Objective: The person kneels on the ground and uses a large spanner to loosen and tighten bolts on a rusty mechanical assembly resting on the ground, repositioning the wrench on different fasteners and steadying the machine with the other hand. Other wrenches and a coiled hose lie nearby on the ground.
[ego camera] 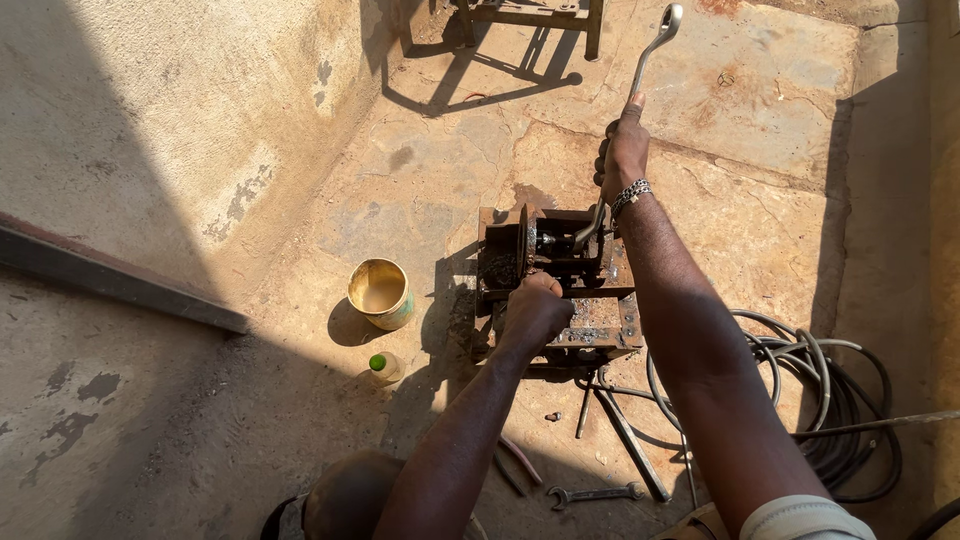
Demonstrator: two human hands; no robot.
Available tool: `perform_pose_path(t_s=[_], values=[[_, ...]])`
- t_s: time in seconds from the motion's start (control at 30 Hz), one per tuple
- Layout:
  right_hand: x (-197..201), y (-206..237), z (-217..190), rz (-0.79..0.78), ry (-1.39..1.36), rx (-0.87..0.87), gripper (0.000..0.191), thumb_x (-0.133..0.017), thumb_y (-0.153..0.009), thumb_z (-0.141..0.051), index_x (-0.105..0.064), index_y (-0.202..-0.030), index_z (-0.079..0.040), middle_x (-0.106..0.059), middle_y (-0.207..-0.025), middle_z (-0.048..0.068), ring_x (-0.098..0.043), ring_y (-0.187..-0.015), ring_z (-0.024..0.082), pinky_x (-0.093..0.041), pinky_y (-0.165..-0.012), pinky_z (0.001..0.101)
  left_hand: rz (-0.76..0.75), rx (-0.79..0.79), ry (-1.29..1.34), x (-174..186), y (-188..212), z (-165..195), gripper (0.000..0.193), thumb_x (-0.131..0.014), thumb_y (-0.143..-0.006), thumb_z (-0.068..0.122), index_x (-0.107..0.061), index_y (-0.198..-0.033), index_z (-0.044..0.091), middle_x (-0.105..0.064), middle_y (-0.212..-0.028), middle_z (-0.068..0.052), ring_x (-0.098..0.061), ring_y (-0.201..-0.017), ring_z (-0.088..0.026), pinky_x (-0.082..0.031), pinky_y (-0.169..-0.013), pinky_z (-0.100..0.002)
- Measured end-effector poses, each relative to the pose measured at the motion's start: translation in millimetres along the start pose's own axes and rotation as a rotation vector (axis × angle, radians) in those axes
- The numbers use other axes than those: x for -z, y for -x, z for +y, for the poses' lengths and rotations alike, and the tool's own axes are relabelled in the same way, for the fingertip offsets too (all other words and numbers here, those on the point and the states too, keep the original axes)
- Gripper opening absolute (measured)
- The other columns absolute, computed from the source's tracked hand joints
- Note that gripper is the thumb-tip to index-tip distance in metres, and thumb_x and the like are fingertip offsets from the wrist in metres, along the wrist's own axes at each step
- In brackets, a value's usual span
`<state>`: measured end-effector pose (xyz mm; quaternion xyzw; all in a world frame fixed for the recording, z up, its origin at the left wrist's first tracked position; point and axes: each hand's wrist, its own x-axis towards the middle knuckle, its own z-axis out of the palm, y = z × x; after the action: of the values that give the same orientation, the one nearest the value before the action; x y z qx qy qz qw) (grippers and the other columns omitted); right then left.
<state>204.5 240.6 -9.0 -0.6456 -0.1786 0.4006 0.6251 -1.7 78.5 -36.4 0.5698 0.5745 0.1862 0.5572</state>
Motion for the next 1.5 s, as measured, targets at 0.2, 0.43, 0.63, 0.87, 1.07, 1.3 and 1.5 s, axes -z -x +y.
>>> perform_pose_path(t_s=[0.2,0.43,0.63,0.87,1.07,1.3,1.5], values=[[35,43,24,-0.176,-0.259,0.404,0.058,-0.058,-0.095,-0.067,-0.032,-0.066,-0.024,-0.031,-0.052,-0.009,-0.028,-0.037,0.008,-0.021,-0.03,0.0296,0.004,0.069,-0.015,4,2,8,0.017,-0.067,-0.069,0.005,-0.061,-0.084,0.01,-0.066,-0.081,-0.006,-0.064,-0.068,-0.015,-0.05,-0.059,-0.031],[134,165,113,-0.739,0.386,1.369,0.039,-0.074,-0.078,-0.021,-0.042,-0.057,-0.013,-0.045,-0.062,0.004,-0.052,-0.067,0.022,-0.046,-0.072,0.0431,0.062,-0.008,-0.075,1,6,7,0.014,-0.071,-0.068,0.009,-0.063,-0.079,0.007,-0.07,-0.077,-0.008,-0.067,-0.068,-0.018,-0.053,-0.063,-0.033],[146,156,89,-0.996,0.744,1.531,0.032,-0.079,-0.075,-0.02,-0.052,-0.06,-0.011,-0.051,-0.068,0.003,-0.057,-0.079,0.026,-0.05,-0.093,0.0498,0.06,-0.003,-0.034,-1,10,6,0.013,-0.071,-0.066,0.009,-0.062,-0.075,0.008,-0.07,-0.076,-0.009,-0.068,-0.068,-0.018,-0.054,-0.062,-0.034],[125,155,85,-0.54,0.15,1.362,0.048,-0.062,-0.101,-0.037,-0.046,-0.062,-0.014,-0.04,-0.054,0.001,-0.041,-0.048,0.018,-0.035,-0.051,0.0344,0.047,-0.029,-0.039,0,8,2,0.011,-0.067,-0.069,0.009,-0.062,-0.078,0.006,-0.071,-0.077,-0.011,-0.071,-0.07,-0.021,-0.055,-0.064,-0.035],[51,42,14,-0.329,-0.218,0.446,0.065,-0.046,-0.09,-0.085,-0.038,-0.075,-0.022,-0.032,-0.057,-0.009,-0.029,-0.042,0.007,-0.024,-0.035,0.0284,0.031,0.062,-0.067,-2,3,4,0.017,-0.07,-0.068,0.009,-0.06,-0.082,0.012,-0.068,-0.079,-0.006,-0.068,-0.072,-0.018,-0.053,-0.065,-0.033],[2,-6,-4,-0.102,-0.008,0.027,0.063,-0.033,-0.09,-0.084,-0.034,-0.068,-0.025,-0.03,-0.053,-0.012,-0.022,-0.04,0.006,-0.016,-0.032,0.0298,0.06,-0.09,-0.019,3,0,-5,0.008,-0.061,-0.063,0.006,-0.059,-0.071,0.008,-0.066,-0.076,-0.008,-0.064,-0.072,-0.022,-0.05,-0.066,-0.035],[-6,-21,3,-0.063,0.071,0.088,0.061,-0.036,-0.093,-0.082,-0.038,-0.066,-0.027,-0.035,-0.052,-0.013,-0.029,-0.04,0.005,-0.022,-0.033,0.0312,0.067,-0.136,-0.02,-1,-3,-8,0.009,-0.064,-0.064,0.007,-0.058,-0.071,0.008,-0.065,-0.076,-0.007,-0.063,-0.072,-0.022,-0.05,-0.066,-0.035]])
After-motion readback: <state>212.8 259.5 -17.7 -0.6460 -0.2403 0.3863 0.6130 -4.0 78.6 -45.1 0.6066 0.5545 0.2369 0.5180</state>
